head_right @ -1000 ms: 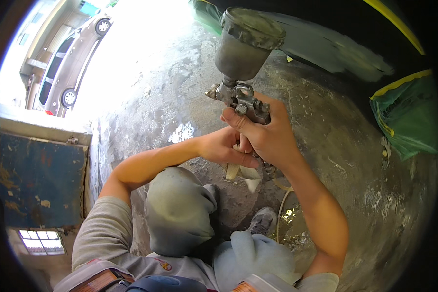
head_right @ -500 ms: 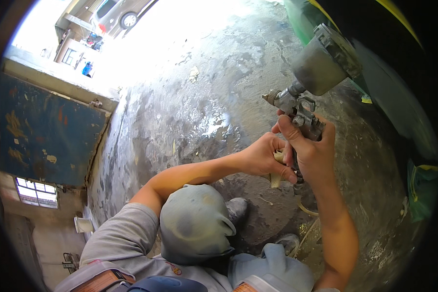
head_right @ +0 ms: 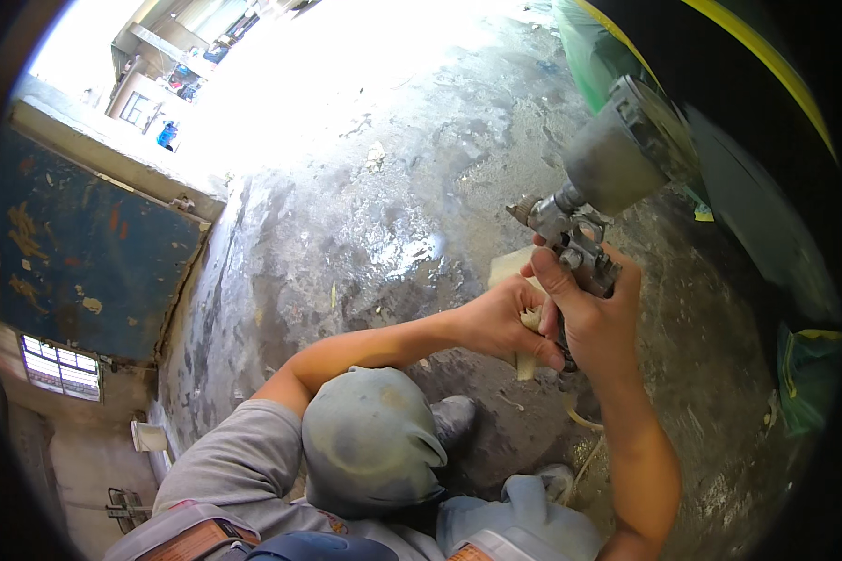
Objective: The person removes a respirator, retrieves a spray gun, and connects an air hose. They then walk to a black car with a masked rear section and spray paint the exposed bumper area while wiping the surface with a cloth.
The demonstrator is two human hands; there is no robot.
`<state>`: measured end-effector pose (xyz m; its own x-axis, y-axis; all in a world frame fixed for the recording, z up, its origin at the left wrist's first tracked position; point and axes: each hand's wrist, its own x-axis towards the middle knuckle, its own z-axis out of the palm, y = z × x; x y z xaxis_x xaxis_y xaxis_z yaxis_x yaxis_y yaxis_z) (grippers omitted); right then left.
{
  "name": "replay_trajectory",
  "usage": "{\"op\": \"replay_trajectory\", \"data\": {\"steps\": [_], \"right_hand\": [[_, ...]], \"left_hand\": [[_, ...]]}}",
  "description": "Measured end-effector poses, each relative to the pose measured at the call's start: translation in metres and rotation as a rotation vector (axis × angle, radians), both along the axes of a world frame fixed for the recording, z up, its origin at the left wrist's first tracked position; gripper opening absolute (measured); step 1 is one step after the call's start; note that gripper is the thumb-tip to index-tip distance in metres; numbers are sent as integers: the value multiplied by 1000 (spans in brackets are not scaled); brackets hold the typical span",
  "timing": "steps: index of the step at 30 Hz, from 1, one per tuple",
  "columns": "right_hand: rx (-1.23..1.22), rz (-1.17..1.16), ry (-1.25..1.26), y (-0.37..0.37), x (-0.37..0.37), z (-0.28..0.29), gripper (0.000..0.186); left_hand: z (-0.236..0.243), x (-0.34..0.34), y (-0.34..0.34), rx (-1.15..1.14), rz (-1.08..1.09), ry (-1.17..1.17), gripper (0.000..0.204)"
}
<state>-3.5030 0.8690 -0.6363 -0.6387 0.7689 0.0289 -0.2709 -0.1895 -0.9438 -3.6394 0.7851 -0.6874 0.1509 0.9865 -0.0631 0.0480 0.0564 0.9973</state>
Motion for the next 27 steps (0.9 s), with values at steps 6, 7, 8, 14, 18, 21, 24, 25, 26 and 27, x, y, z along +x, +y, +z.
{"op": "replay_trajectory", "data": {"steps": [6, 7, 8, 14, 18, 21, 24, 25, 26, 27], "right_hand": [[-42, 4, 4, 0, 2, 5, 23], [6, -46, 32, -1, 1, 5, 24], [-4, -35, 19, -2, 2, 6, 24], [-12, -66, 16, -8, 5, 7, 24], [-9, -17, 17, -9, 5, 7, 23], [-13, -32, 15, -8, 3, 6, 22], [5, -29, 21, -7, 2, 5, 22], [21, -21, 8, -8, 2, 5, 22], [27, -33, -20, -9, 2, 4, 23], [34, -13, -1, -9, 2, 4, 23]], "left_hand": [[5, 3, -2, -91, 37, -86, 32], [6, 4, -2, -91, 36, -71, 32], [6, 4, -3, -86, 37, -43, 32], [5, 4, -7, -80, -9, -118, 31], [5, 2, -8, -58, -7, -114, 31], [6, 3, -7, -104, 25, -179, 32], [6, 4, -8, -109, 19, -207, 29], [5, 4, -10, -81, 21, -204, 29], [4, 3, -10, -113, 13, -208, 29], [3, 3, -11, -132, 14, -219, 30]]}}
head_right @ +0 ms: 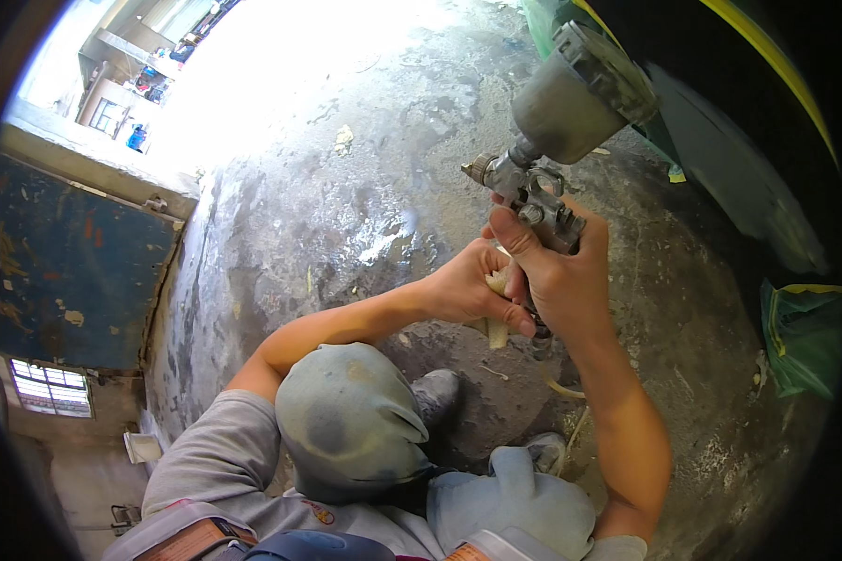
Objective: The person removes a respirator, retrieves a spray gun, and connects an air hose. They then walk to a black car with a masked rear section and spray paint the exposed bumper area while wiping the surface with a cloth.
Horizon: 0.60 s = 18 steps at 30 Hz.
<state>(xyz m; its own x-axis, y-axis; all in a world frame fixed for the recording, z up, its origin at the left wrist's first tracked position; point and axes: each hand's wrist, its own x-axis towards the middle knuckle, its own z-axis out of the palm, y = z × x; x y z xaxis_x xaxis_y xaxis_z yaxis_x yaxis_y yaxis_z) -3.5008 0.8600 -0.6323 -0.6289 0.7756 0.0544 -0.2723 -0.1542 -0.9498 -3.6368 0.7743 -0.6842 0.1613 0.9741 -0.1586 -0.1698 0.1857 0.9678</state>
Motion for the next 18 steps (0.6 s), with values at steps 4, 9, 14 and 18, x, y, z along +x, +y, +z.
{"op": "replay_trajectory", "data": {"steps": [4, 9, 14, 18], "right_hand": [[34, 24, 15, -1, 1, -2, 25], [18, 56, -17, -1, 3, 1, 26], [20, 72, -44, -2, 10, 10, 27], [18, 47, -102, -1, 24, 8, 27]], "left_hand": [[-4, -3, -1, 67, -10, 29, 31], [2, 2, 1, 70, -28, -5, 26], [48, -32, -2, -252, -300, 615, 34], [136, -63, -54, -12, 232, 807, 19]]}}
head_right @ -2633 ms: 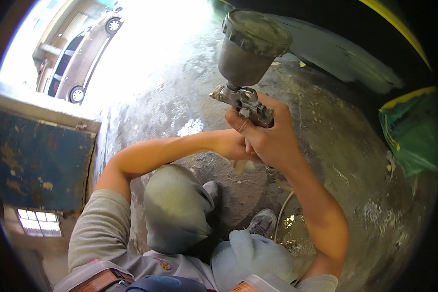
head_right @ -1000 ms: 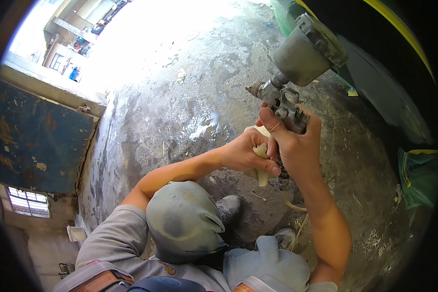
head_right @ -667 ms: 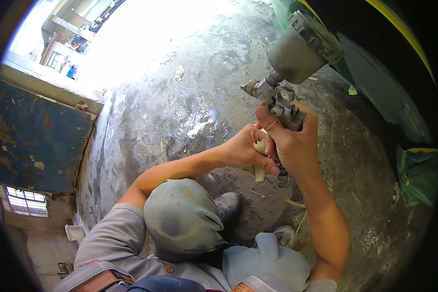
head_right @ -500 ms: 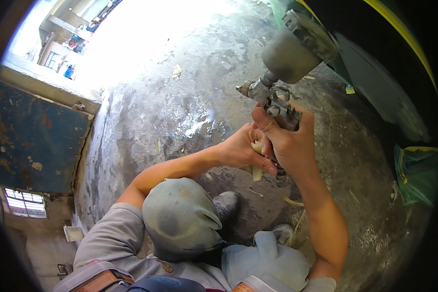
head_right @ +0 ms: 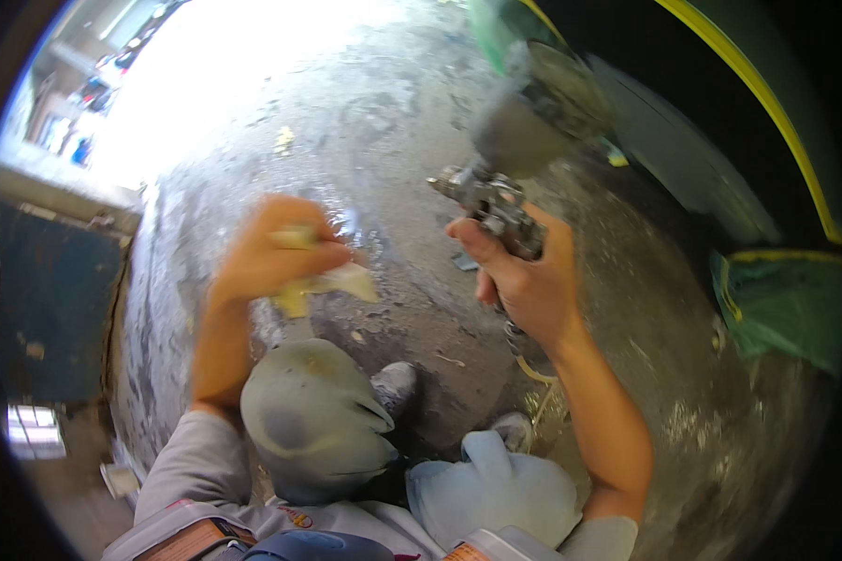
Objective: The person removes a respirator, retrieves a spray gun, and connects an air hose. They then walk to a black car with a masked rear section and spray paint the exposed bumper area while wiping the surface with a cloth.
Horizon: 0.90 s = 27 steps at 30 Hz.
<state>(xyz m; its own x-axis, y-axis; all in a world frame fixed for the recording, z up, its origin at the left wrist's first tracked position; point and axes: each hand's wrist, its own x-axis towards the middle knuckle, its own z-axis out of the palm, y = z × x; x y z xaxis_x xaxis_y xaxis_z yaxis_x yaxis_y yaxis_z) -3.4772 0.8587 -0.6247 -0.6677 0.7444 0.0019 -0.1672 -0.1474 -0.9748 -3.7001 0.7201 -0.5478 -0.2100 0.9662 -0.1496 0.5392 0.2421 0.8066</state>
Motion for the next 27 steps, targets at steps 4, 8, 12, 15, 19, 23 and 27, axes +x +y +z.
{"op": "replay_trajectory", "data": {"steps": [4, 8, 12, 15, 19, 23, 27], "right_hand": [[-31, 21, -140, 1, 7, -16, 25], [-44, 61, -176, -5, -1, -25, 26], [-37, 70, -163, -12, -10, -18, 25], [4, 64, -273, -19, -8, -13, 21], [49, -6, -209, -31, -10, -4, 27], [-163, -45, -534, -25, -11, -9, 30], [-3, 66, -213, -23, -8, -16, 24]], "left_hand": [[86, 16, -67, 734, 14, 824, 22], [100, -1, -87, 721, -642, 932, 26], [81, -18, -93, 717, -732, 870, 25], [73, -19, -91, 743, -735, 817, 25], [77, -19, -83, 786, -806, 928, 25], [64, -30, -79, 773, -799, 820, 25], [58, -36, -86, 756, -797, 825, 26]]}}
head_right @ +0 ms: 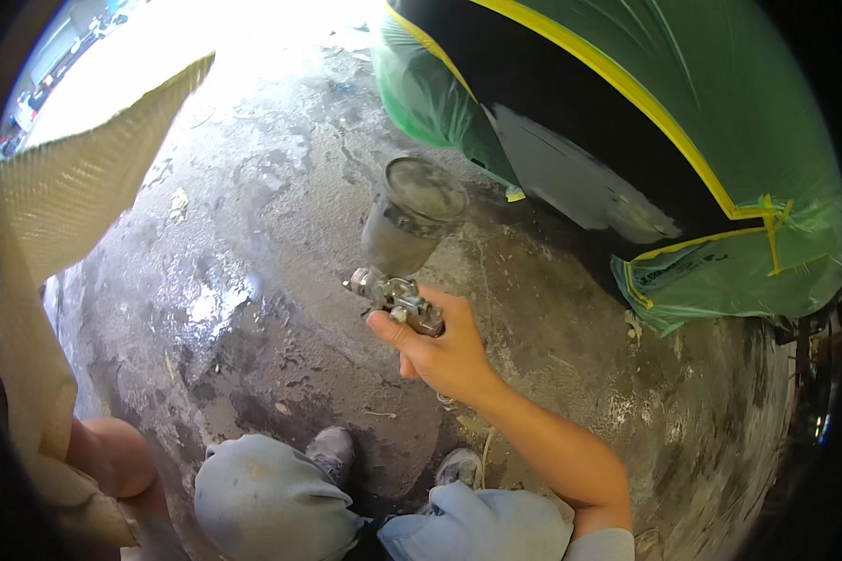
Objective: The person removes a respirator, retrieves a spray gun, and connects an air hose. They then walk to a black car with a masked rear section and spray paint the exposed bumper area while wiping the surface with a cloth.
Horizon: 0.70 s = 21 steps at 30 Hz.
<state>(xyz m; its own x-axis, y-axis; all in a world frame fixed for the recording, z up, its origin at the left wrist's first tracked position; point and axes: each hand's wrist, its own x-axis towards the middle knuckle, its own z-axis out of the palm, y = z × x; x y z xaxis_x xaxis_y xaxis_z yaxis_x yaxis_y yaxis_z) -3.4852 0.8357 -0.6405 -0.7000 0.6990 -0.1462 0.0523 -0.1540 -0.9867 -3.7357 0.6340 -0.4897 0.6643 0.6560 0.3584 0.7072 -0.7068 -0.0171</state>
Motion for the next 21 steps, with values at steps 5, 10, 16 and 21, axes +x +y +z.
{"op": "replay_trajectory", "data": {"steps": [5, 10, 16, 21], "right_hand": [[-39, -59, 6, -11, -5, -2, 26], [-25, -10, 239, 6, -35, 21, 31], [45, -8, 247, 14, -53, 32, 33], [39, 3, 256, 23, -39, 23, 31]], "left_hand": [[24, 21, 3, -5, 45, -160, 26], [15, 46, 0, 131, 453, -757, 20], [-88, 19, 54, -925, 376, -430, 24], [-153, 53, 108, -1117, 385, -536, 32]]}}
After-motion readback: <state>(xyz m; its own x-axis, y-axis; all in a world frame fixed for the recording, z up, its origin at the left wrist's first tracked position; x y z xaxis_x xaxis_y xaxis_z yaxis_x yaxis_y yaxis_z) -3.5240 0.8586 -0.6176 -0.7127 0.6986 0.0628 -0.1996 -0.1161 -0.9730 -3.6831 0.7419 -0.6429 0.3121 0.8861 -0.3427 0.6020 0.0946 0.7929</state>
